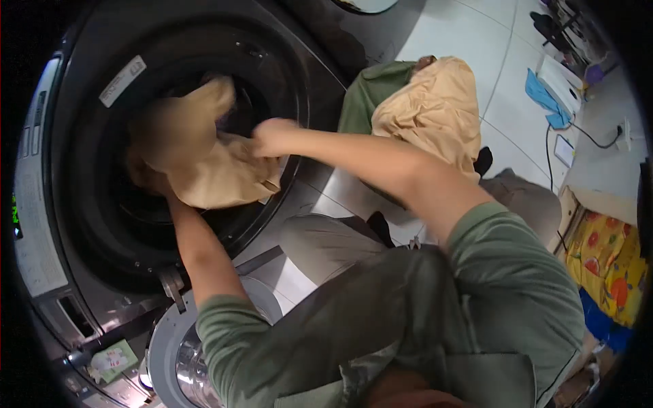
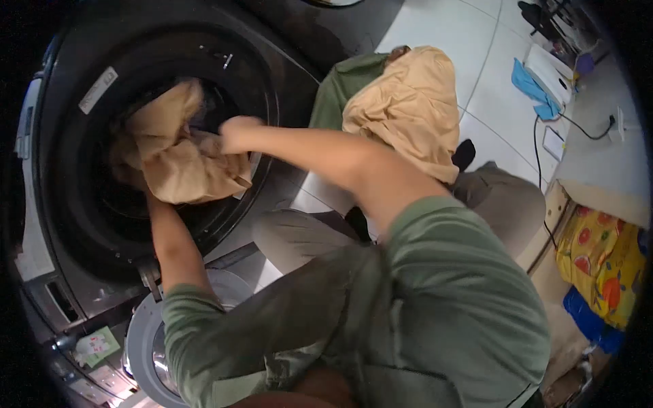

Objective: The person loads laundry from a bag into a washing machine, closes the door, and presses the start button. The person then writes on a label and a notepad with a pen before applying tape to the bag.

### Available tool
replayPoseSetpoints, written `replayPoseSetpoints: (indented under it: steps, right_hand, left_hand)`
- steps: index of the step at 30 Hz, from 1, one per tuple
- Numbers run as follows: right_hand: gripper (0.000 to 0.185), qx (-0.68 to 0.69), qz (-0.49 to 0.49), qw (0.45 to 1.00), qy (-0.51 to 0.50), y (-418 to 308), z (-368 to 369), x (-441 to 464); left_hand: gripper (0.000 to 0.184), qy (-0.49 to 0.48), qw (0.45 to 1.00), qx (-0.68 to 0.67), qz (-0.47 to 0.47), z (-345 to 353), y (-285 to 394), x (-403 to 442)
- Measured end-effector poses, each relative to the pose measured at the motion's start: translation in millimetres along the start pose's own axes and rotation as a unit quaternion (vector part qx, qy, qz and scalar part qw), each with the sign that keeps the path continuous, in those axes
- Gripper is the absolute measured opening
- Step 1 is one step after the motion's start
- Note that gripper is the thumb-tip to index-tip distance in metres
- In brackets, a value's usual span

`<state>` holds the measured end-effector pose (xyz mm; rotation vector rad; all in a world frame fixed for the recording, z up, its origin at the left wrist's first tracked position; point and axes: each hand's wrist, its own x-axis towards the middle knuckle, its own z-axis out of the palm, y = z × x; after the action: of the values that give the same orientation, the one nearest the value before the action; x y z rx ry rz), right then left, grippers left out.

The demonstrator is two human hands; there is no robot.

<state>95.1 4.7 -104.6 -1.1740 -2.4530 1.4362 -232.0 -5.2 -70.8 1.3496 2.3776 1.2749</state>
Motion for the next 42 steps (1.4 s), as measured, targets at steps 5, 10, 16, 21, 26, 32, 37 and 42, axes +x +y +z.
replayPoseSetpoints:
  steps: [5, 10, 16, 21, 26, 32, 37, 42]
  right_hand:
    - [0.039, -0.295, 0.142, 0.788, 0.521, 183, 38, -142]
    - [0.038, 0.133, 0.164, 0.849, 0.484, 196, 12, -180]
    - [0.014, 0.312, -0.398, 0.821, 0.266, -34, 7, -187]
    - [0.023, 0.379, -0.453, 0.783, 0.194, -64, 11, -172]
    - [0.034, 0.146, -0.299, 0.843, 0.422, 63, 37, -173]
    - [0.052, 0.238, 0.438, 0.732, 0.464, 297, 62, -159]
    - [0.041, 0.470, 0.434, 0.657, 0.399, 325, 64, -110]
    - [0.019, 0.104, 0.075, 0.896, 0.425, 146, 27, -95]
  left_hand:
    - [0.035, 0.029, 0.926, 0.372, 0.060, 44, 12, 14]
    - [0.036, -0.112, 0.954, 0.004, 0.277, 90, 95, -180]
    - [0.055, -0.504, 0.841, -0.049, 0.189, 116, 113, -261]
    - [0.052, -0.277, 0.934, -0.225, -0.012, 55, 114, -187]
    - [0.049, -0.083, 0.960, -0.268, -0.020, 2, 93, -100]
    - [0.045, -0.058, 0.997, 0.030, 0.035, 25, 48, -33]
    - [0.042, -0.134, 0.865, 0.479, 0.065, 43, 50, -42]
    - [0.083, -0.253, 0.925, 0.100, 0.267, 66, 109, -180]
